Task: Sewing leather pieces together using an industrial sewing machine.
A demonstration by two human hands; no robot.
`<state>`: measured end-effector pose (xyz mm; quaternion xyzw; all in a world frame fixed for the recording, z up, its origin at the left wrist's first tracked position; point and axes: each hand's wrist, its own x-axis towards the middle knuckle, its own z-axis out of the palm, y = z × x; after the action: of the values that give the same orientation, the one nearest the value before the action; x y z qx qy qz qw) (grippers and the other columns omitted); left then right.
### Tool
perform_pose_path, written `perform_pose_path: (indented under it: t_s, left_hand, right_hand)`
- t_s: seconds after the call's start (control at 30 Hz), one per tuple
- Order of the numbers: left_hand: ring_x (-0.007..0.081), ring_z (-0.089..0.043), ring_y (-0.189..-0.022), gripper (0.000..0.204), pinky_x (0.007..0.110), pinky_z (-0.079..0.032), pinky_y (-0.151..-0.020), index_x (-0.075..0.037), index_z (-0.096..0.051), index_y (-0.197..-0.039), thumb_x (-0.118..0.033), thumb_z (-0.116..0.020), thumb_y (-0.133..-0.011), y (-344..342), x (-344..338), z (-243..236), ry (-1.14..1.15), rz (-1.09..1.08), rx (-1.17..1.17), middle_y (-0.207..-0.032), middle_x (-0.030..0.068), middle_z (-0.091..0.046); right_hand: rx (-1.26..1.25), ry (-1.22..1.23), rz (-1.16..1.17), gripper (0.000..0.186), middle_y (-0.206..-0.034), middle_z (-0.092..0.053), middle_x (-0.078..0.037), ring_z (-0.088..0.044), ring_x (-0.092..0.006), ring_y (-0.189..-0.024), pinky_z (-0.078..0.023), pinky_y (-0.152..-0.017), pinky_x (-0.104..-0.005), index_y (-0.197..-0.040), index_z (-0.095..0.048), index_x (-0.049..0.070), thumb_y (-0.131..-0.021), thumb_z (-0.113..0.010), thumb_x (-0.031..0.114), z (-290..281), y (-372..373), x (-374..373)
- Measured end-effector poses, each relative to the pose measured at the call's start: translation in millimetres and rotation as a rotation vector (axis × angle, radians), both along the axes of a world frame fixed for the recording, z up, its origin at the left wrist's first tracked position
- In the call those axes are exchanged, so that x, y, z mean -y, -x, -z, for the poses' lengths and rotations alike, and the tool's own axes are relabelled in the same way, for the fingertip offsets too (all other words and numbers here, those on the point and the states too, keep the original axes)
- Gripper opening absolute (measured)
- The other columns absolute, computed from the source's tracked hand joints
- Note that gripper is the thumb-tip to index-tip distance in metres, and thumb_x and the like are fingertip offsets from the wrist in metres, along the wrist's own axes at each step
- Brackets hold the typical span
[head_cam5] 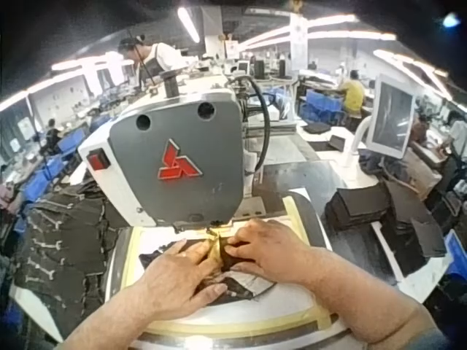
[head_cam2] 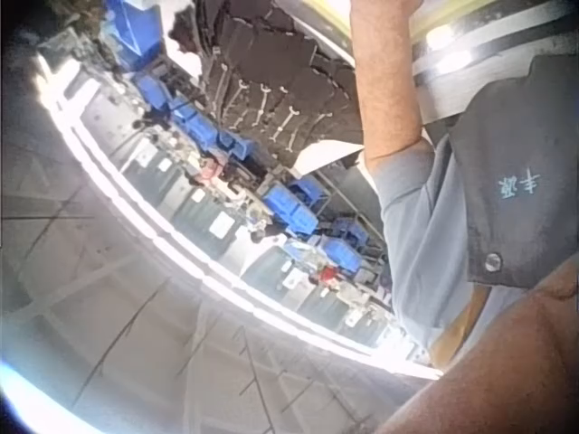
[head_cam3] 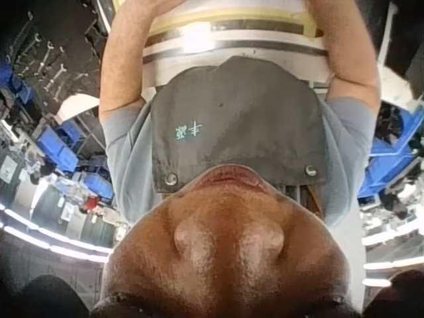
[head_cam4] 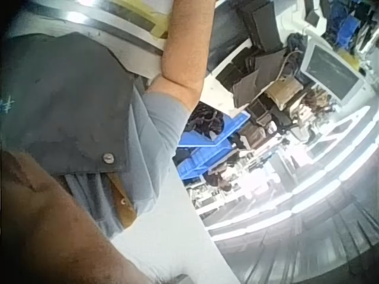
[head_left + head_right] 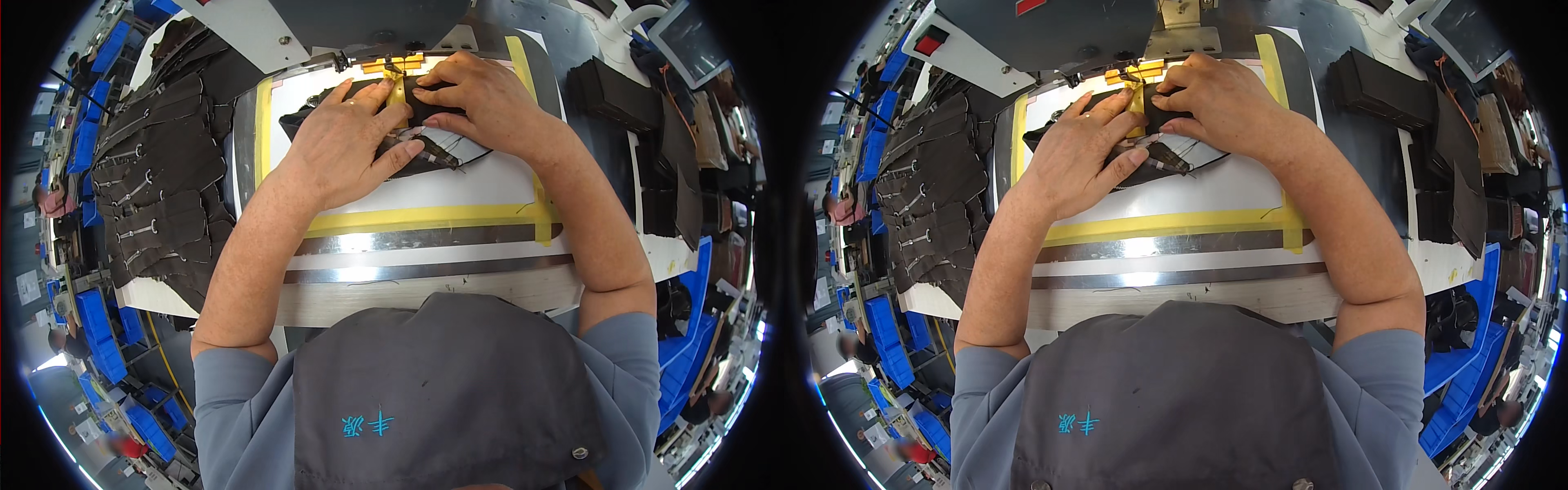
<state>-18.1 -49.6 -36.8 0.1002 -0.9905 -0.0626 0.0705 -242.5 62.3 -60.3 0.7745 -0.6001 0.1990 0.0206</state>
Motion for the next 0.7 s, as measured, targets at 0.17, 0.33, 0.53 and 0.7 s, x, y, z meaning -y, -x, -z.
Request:
perform_pose_path:
  t_s: [0.17, 0.33, 0.53, 0.7]
  left_hand:
    - [0.0376, -0.063, -0.12, 0.054, 0.051, -0.032, -0.122, -0.007, -0.066, -0.126, -0.052, -0.045, -0.105, -5, 12, 0, -0.102, 0.05, 0.042, -0.133, 0.0269, -0.061]
    - [0.0371, -0.065, -0.113, 0.054, 0.049, -0.031, -0.122, -0.008, -0.068, -0.122, -0.053, -0.046, -0.104, -3, 16, 1, -0.032, 0.083, 0.001, -0.128, 0.0256, -0.064]
    - [0.0366, -0.065, -0.118, 0.064, 0.048, -0.03, -0.123, -0.009, -0.068, -0.126, -0.063, -0.047, -0.1, -6, 18, -2, -0.026, 0.082, 0.064, -0.14, 0.0258, -0.059]
    - [0.0356, -0.066, -0.116, 0.075, 0.048, -0.031, -0.123, -0.011, -0.067, -0.128, -0.074, -0.048, -0.093, -3, 25, 2, -0.012, 0.074, 0.031, -0.136, 0.0242, -0.062]
  right_hand:
    - [-0.017, -0.047, 0.033, 0.039, -0.119, -0.067, -0.002, -0.059, -0.0253, -0.117, -0.049, -0.101, -0.0419, -0.115, -0.077, 0.01, -0.084, -0.079, 0.033, -4, -3, 1]
    - [-0.043, -0.025, 0.008, 0.039, -0.117, -0.066, -0.002, -0.059, -0.0251, -0.115, -0.05, -0.099, -0.0425, -0.114, -0.077, 0.009, -0.083, -0.079, 0.033, -3, -1, 3]
    - [-0.027, -0.079, 0.013, 0.037, -0.117, -0.066, -0.002, -0.059, -0.0247, -0.115, -0.05, -0.1, -0.0417, -0.112, -0.078, 0.01, -0.083, -0.079, 0.033, -5, -3, 4]
    - [-0.057, -0.05, 0.032, 0.035, -0.117, -0.067, 0.0, -0.059, -0.0235, -0.115, -0.051, -0.098, -0.0409, -0.111, -0.078, 0.012, -0.084, -0.079, 0.033, -2, 2, 11]
